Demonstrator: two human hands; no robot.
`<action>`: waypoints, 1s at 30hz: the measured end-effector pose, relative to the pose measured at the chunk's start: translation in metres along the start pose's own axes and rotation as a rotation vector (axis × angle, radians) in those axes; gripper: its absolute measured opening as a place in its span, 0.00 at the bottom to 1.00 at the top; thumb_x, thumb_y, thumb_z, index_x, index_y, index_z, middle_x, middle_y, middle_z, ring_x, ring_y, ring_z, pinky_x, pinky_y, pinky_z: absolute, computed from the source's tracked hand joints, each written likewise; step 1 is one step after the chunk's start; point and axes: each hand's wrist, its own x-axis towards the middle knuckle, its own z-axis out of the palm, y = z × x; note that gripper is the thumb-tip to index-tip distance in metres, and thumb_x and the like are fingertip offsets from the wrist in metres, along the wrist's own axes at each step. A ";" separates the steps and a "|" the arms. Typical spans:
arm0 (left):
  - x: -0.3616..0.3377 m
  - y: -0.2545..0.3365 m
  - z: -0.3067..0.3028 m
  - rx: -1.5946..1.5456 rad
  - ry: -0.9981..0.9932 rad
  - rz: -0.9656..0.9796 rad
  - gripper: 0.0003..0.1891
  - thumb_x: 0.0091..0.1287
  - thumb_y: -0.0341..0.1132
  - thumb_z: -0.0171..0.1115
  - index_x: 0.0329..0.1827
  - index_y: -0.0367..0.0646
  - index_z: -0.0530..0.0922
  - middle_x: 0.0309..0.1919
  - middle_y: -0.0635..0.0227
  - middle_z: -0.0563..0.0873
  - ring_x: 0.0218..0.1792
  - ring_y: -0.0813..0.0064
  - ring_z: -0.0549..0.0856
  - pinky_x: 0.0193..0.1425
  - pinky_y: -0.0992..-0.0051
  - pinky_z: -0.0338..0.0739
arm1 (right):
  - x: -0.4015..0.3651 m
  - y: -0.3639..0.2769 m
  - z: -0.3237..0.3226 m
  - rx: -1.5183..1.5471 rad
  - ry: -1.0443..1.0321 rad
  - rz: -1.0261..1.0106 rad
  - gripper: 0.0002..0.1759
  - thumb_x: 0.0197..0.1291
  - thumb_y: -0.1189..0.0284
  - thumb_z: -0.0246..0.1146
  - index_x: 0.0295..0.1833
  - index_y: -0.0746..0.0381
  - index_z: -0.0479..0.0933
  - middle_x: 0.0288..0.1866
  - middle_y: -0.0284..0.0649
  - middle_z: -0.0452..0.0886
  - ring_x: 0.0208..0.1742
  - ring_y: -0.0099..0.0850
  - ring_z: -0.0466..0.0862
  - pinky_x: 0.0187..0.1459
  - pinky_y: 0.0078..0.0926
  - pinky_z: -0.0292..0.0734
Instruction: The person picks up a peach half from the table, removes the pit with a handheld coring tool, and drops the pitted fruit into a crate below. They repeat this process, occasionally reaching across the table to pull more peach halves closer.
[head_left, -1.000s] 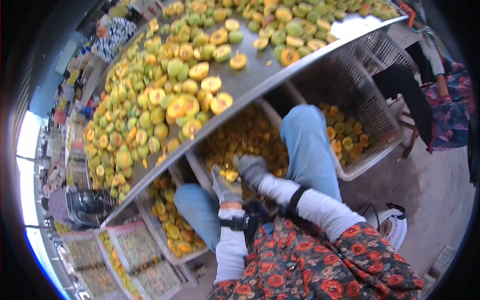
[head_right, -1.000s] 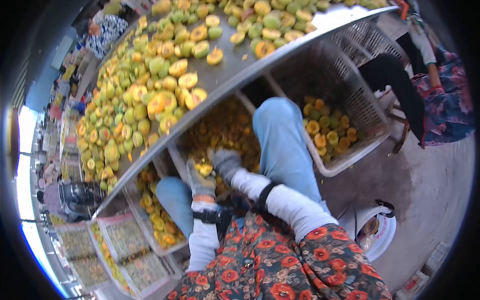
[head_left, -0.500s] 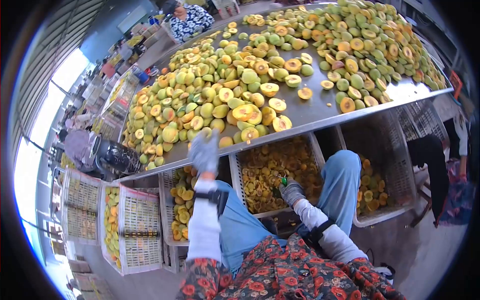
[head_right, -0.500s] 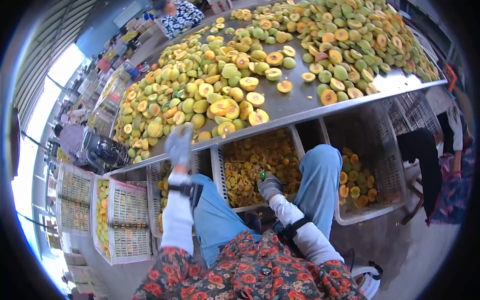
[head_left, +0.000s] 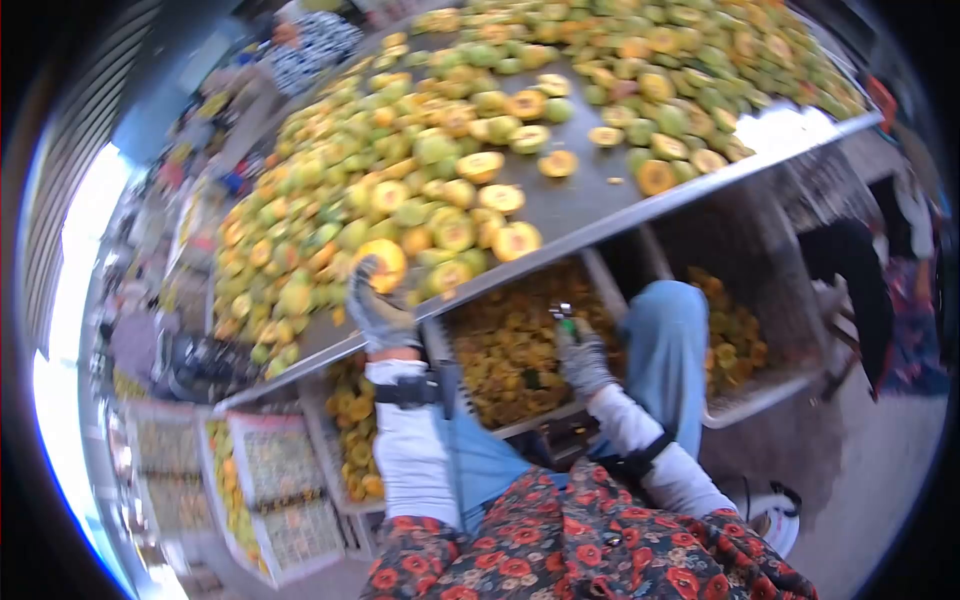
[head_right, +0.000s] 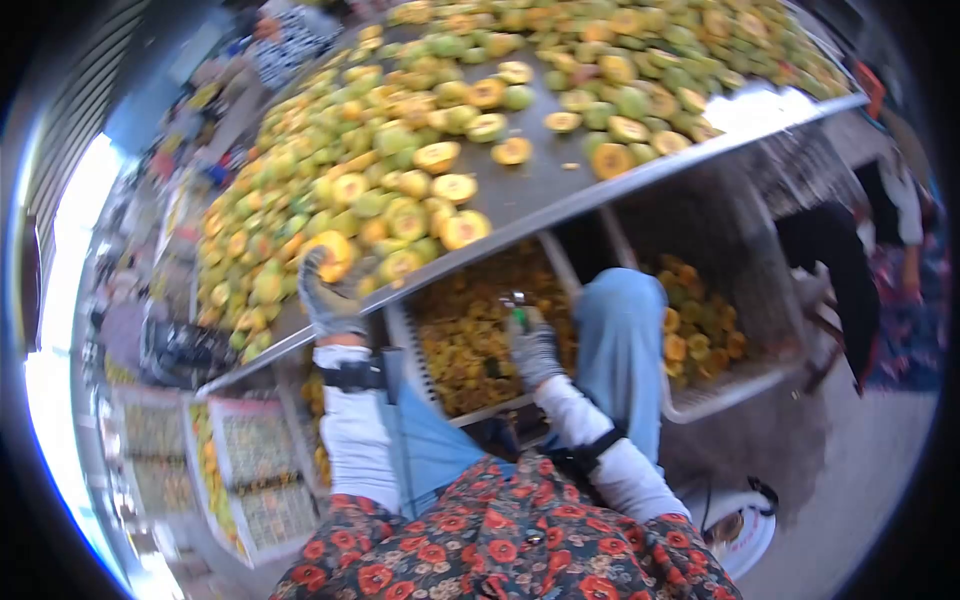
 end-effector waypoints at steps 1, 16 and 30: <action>-0.022 0.013 -0.002 -0.323 0.027 -0.191 0.22 0.56 0.49 0.61 0.45 0.42 0.72 0.36 0.58 0.79 0.35 0.60 0.81 0.36 0.62 0.81 | 0.000 0.008 0.006 0.003 -0.036 0.054 0.12 0.62 0.65 0.54 0.37 0.64 0.73 0.22 0.44 0.73 0.23 0.31 0.71 0.26 0.33 0.67; -0.130 -0.029 -0.036 -0.113 0.009 -0.099 0.37 0.63 0.67 0.35 0.42 0.36 0.73 0.35 0.61 0.80 0.37 0.72 0.80 0.44 0.76 0.76 | -0.089 -0.106 0.055 -0.806 -0.367 -0.694 0.14 0.59 0.62 0.57 0.40 0.62 0.69 0.22 0.47 0.76 0.26 0.45 0.79 0.25 0.39 0.71; -0.135 -0.036 -0.041 0.062 -0.113 -0.005 0.28 0.63 0.57 0.53 0.45 0.36 0.74 0.31 0.60 0.81 0.33 0.70 0.81 0.39 0.74 0.78 | -0.072 -0.096 0.060 -0.088 -0.646 -0.298 0.19 0.62 0.59 0.55 0.36 0.67 0.75 0.21 0.49 0.76 0.22 0.40 0.77 0.23 0.31 0.71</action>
